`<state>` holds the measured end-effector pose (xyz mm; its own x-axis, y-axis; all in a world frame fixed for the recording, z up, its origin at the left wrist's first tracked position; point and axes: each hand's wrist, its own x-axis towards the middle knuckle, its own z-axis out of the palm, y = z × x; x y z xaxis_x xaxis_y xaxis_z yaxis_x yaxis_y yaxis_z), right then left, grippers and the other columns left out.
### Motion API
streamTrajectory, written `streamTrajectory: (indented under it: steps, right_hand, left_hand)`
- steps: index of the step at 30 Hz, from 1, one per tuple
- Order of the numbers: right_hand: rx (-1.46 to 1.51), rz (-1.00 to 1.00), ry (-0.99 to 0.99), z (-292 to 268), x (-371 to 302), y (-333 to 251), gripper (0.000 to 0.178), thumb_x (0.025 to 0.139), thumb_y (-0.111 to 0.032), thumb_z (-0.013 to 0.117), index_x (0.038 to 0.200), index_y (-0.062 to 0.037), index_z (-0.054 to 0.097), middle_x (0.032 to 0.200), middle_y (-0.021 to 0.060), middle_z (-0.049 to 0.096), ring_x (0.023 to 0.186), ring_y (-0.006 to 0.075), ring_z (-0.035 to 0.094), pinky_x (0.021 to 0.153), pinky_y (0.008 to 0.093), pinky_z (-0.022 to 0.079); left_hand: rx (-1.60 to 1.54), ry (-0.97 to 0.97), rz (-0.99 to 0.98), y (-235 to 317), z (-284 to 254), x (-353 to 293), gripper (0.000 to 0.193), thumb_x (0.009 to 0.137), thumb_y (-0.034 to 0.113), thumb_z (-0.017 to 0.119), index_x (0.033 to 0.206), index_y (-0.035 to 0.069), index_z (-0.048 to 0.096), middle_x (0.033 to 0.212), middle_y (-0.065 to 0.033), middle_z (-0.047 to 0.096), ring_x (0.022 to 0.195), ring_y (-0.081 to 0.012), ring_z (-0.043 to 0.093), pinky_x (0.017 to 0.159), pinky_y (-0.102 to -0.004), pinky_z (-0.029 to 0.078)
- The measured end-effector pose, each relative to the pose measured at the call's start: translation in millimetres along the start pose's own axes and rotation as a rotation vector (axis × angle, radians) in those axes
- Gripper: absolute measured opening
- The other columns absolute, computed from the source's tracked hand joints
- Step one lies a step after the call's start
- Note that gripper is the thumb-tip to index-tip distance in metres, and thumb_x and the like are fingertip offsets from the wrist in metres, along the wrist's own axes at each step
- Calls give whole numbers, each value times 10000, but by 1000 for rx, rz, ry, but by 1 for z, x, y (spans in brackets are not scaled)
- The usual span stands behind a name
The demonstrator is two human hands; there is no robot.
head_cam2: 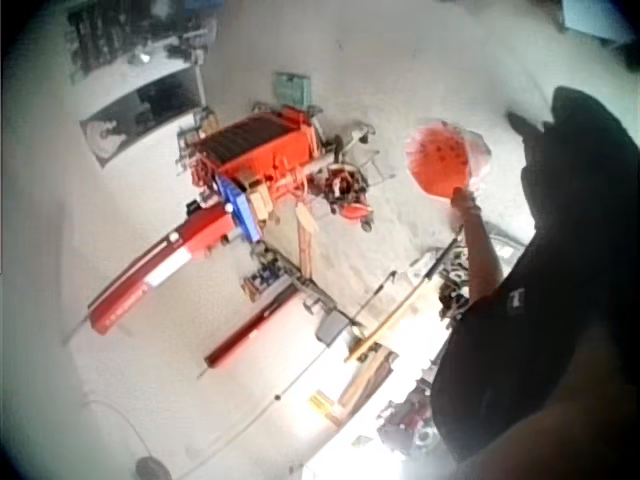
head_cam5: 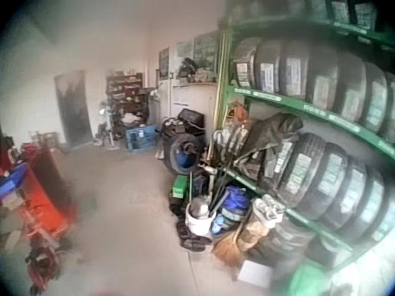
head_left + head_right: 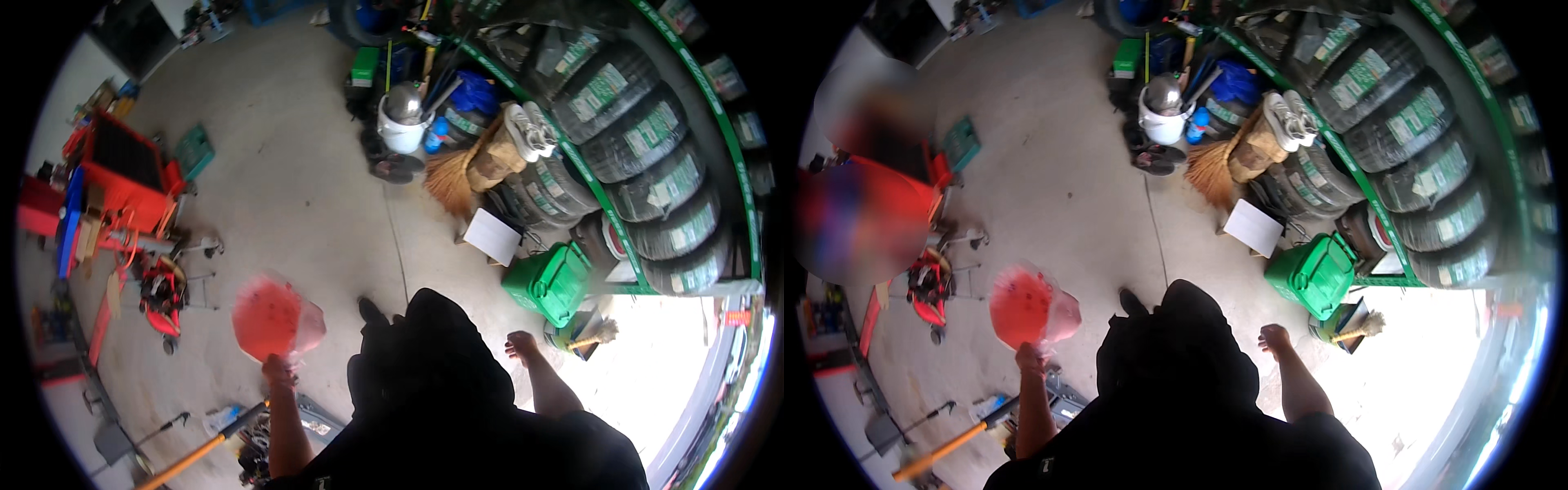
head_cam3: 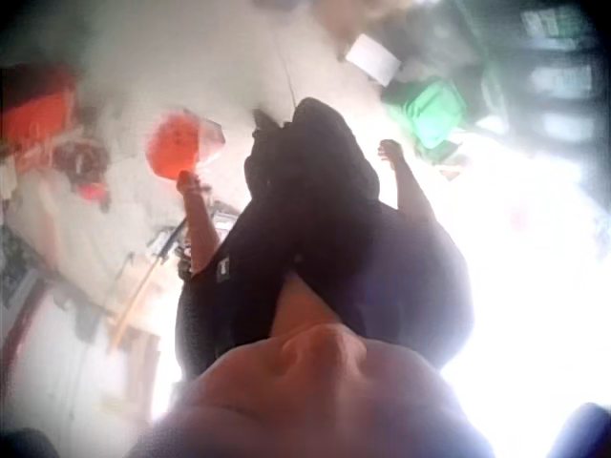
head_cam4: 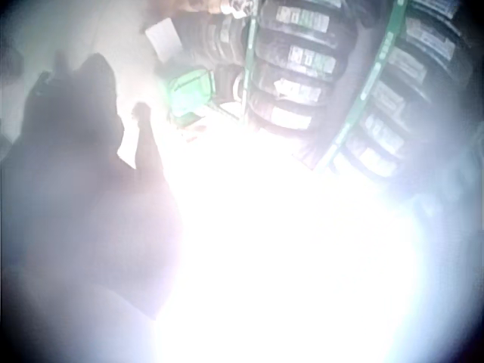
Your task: The person picks up plastic bottles and food containers from a table and discards them into a bucket in a garage bay. The person then returns to tidy the table and counter, emptying a trash bag into the bucket.
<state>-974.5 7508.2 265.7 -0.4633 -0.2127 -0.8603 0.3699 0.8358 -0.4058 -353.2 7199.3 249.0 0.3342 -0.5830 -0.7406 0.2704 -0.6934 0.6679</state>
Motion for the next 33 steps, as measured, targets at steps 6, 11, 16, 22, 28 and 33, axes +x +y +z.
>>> streamTrajectory:
  steps: [6, 11, 16, 22, 28, 33]
  right_hand:
    - [-11, 227, -23, 57, -14, 26, 142, 905, -217, 569, 895, -79, 604, 798, 80, 629, 634, 206, 615, 551, 358, 490]
    - [164, 19, -31, 121, 4, -37, 207, 913, -221, 578, 1026, -57, 636, 846, 83, 654, 660, 195, 634, 562, 334, 514]
    - [155, -5, -43, 146, 28, -86, 222, 918, -199, 580, 1060, -43, 647, 872, 93, 669, 677, 192, 653, 567, 335, 531]
    - [57, 143, -97, 154, 92, -132, 148, 919, -176, 560, 1010, -74, 618, 867, 95, 651, 672, 205, 634, 585, 356, 528]
    - [-24, 258, -293, 121, 180, -226, 145, 924, -252, 604, 952, -112, 587, 816, 69, 642, 685, 213, 641, 568, 384, 506]
    - [-61, 120, -38, 151, 225, -462, 86, 891, -213, 582, 827, -157, 572, 650, -4, 495, 460, 131, 465, 407, 273, 370]
  left_hand:
    - [-16, -78, 129, 96, 69, 65, 172, 858, 185, 547, 980, 80, 606, 872, -41, 598, 736, -197, 617, 622, -383, 540]
    - [12, -177, 18, 138, 91, 105, 253, 842, 164, 552, 1066, 62, 611, 936, -61, 608, 788, -235, 626, 670, -415, 533]
    - [155, -212, 6, 162, 136, 121, 371, 842, 185, 560, 1181, 39, 589, 1055, -93, 622, 888, -266, 644, 689, -426, 543]
    - [85, -107, 38, 195, 196, 140, 147, 870, 215, 583, 958, 99, 606, 846, -22, 576, 671, -182, 559, 550, -344, 434]
    - [20, -10, 75, 263, 227, 142, 217, 845, 177, 582, 1021, 58, 623, 915, -54, 628, 767, -222, 629, 662, -367, 531]
    - [-98, 171, 126, 336, 266, 126, 267, 868, 238, 555, 1008, 27, 639, 802, -33, 583, 575, -166, 523, 524, -323, 454]
